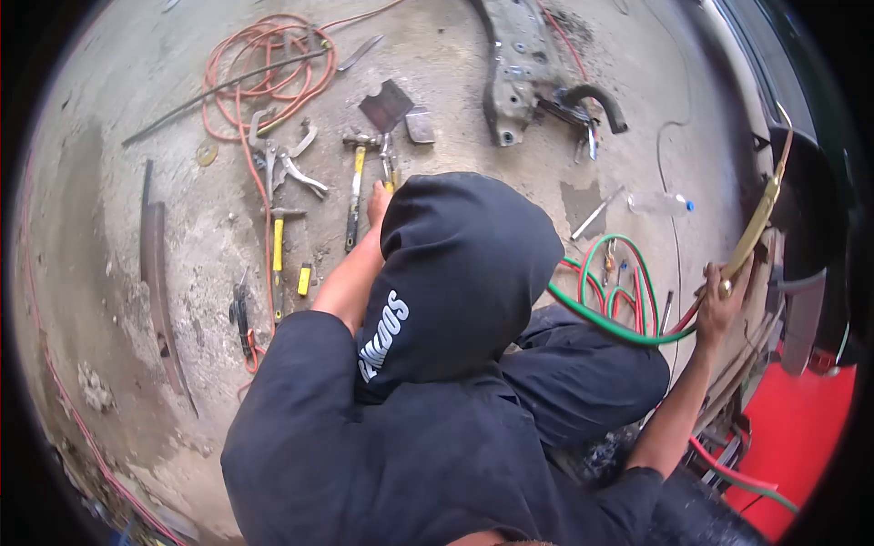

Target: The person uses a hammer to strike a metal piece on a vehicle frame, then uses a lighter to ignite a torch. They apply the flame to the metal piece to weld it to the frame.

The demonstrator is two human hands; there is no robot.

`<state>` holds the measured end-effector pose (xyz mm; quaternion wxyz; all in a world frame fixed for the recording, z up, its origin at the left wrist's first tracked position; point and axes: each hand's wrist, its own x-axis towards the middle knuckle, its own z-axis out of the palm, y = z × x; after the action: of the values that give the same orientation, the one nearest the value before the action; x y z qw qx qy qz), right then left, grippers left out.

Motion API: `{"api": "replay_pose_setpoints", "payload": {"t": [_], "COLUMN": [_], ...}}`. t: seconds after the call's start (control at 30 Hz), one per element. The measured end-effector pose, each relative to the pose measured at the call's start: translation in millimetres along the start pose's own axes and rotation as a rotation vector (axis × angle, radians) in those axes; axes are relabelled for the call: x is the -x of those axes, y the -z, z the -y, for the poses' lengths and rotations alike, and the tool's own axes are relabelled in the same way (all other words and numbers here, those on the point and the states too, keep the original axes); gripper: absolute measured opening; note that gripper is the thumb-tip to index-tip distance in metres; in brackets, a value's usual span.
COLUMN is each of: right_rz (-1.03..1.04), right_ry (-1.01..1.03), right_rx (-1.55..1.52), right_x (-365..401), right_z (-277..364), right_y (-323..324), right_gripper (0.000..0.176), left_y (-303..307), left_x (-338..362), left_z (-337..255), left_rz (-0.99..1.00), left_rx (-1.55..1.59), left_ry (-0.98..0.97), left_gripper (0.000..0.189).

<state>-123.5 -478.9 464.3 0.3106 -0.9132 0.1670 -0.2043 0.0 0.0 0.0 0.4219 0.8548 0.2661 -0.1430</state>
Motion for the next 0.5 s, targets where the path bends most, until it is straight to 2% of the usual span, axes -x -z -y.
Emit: {"api": "replay_pose_setpoints", "payload": {"t": [0.1, 0.23, 0.37, 0.43, 0.5], "right_rz": [-0.085, -0.146, -0.020, 0.015, 0.074], "right_ry": [-0.017, -0.090, -0.193, -0.277, -0.392], "right_rx": [0.150, 0.251, -0.060, -0.218, -0.231], "right_x": [-14.3, -0.8, 45.0, 73.6, 97.2], "right_z": [-4.1, -12.8, -59.8, -90.5, -122.8], "right_y": [28.5, 62.5, 67.1, 46.5, 19.4], "right_gripper": [0.079, 0.084, 0.085, 0.085, 0.078], "left_y": [-11.2, 19.4, 60.9, 94.4, 139.5], "left_x": [-25.9, -23.8, -25.3, -22.9, -20.3], "left_z": [22.5, 12.5, 9.3, 8.9, 2.3], "left_rz": [0.061, 0.162, 0.296, 0.374, 0.455], "left_rx": [-0.019, 0.080, 0.272, 0.418, 0.592], "left_ry": [-0.061, -0.101, -0.144, -0.181, -0.252], "left_gripper": [0.055, 0.051, 0.048, 0.046, 0.044]}}
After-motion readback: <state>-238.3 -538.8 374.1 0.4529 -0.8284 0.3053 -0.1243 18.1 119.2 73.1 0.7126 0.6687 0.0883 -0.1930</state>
